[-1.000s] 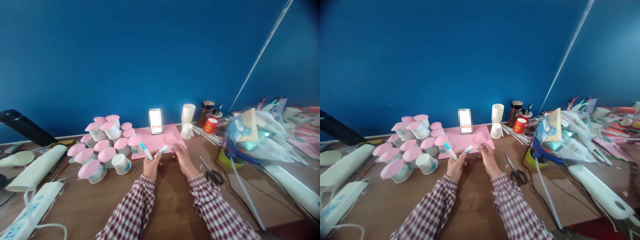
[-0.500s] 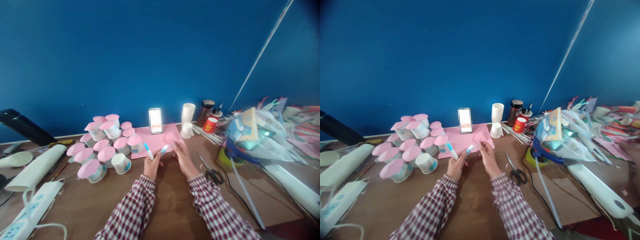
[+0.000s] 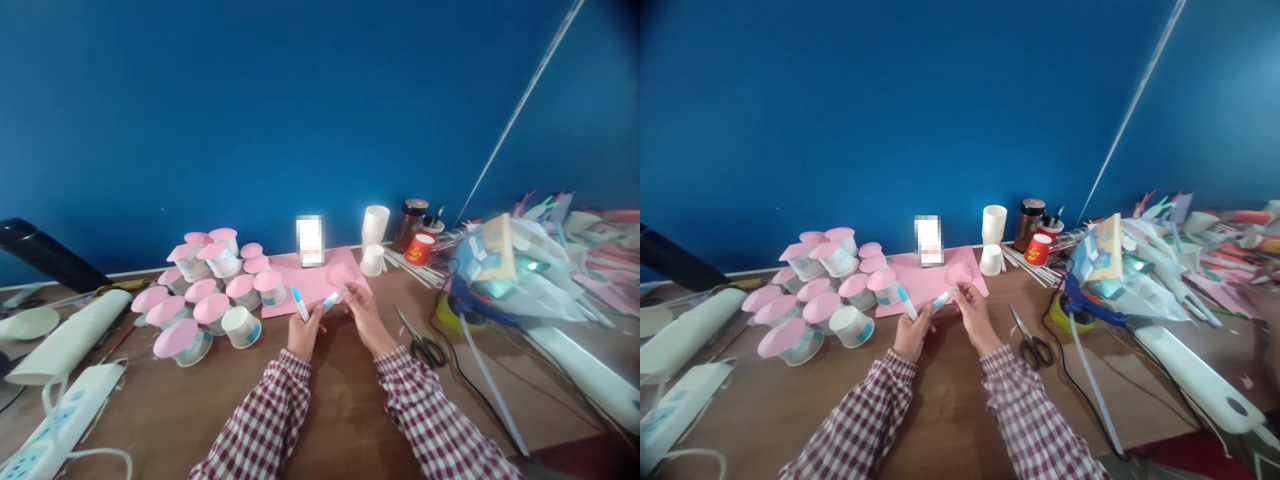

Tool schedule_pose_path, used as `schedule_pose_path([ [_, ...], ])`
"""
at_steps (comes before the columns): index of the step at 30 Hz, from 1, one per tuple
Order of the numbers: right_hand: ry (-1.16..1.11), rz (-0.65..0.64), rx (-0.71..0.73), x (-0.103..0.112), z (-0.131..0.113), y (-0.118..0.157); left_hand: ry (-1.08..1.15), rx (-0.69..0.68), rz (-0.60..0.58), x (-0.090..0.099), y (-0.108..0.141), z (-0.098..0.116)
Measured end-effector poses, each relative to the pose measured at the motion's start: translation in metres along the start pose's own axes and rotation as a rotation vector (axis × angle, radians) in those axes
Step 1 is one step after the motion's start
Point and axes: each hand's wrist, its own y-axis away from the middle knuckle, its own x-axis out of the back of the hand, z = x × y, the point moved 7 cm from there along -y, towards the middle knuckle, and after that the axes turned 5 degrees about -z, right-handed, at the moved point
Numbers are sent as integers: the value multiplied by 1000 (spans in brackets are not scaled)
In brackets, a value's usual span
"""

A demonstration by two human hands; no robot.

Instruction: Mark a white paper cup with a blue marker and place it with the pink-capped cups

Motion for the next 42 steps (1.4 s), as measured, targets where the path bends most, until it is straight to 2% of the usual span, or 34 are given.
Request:
schedule_pose_path([
  [28,42,-104,-1,-10,-1,4,-26,-6,14,1,1,3],
  [37,48,-53,18,-13,-1,8,-24,-5,64,0,5,9],
  [42,6,-47,20,-13,-3,8,-82,-63,1,-6,6,13],
])
